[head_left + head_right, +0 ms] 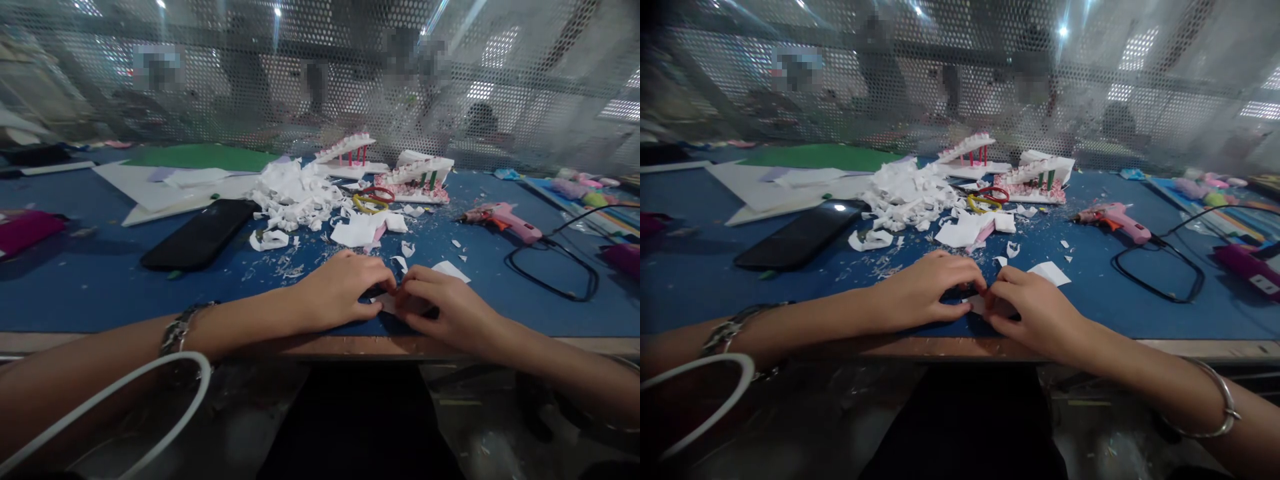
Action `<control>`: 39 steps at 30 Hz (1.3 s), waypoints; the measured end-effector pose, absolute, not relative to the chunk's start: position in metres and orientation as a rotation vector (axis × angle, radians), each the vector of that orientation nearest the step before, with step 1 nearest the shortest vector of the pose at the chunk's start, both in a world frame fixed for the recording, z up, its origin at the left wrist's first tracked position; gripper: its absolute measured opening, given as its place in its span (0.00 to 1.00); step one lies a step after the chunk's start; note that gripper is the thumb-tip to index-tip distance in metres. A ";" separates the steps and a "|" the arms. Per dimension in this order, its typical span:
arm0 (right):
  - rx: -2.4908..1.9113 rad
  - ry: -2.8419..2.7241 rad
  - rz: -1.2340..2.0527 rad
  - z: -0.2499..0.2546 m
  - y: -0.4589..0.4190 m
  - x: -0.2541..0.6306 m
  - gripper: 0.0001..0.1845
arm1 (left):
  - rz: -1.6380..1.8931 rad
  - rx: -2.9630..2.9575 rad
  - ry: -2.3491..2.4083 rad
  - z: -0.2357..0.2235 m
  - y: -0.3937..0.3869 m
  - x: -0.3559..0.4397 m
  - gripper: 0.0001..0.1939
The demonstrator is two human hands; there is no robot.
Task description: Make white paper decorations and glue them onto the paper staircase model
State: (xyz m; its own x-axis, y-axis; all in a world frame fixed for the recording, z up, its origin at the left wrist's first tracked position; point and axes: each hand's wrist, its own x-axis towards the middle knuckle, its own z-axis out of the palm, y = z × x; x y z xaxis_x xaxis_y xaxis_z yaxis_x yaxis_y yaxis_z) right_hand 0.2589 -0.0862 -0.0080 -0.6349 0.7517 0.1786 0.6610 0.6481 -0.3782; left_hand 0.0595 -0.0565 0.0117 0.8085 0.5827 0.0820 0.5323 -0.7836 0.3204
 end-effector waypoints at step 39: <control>-0.779 -2.156 -0.870 0.076 -0.033 0.279 0.07 | 1.159 3.860 0.750 0.092 -0.012 0.089 0.20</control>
State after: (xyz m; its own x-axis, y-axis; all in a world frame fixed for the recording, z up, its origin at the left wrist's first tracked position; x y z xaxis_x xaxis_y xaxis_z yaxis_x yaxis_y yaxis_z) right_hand 0.2794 -0.0326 0.0762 -0.5922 0.2693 0.7594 0.7209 0.5981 0.3501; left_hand 0.0890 -0.0118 0.0917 0.8214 0.0399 0.5689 0.5025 -0.5223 -0.6890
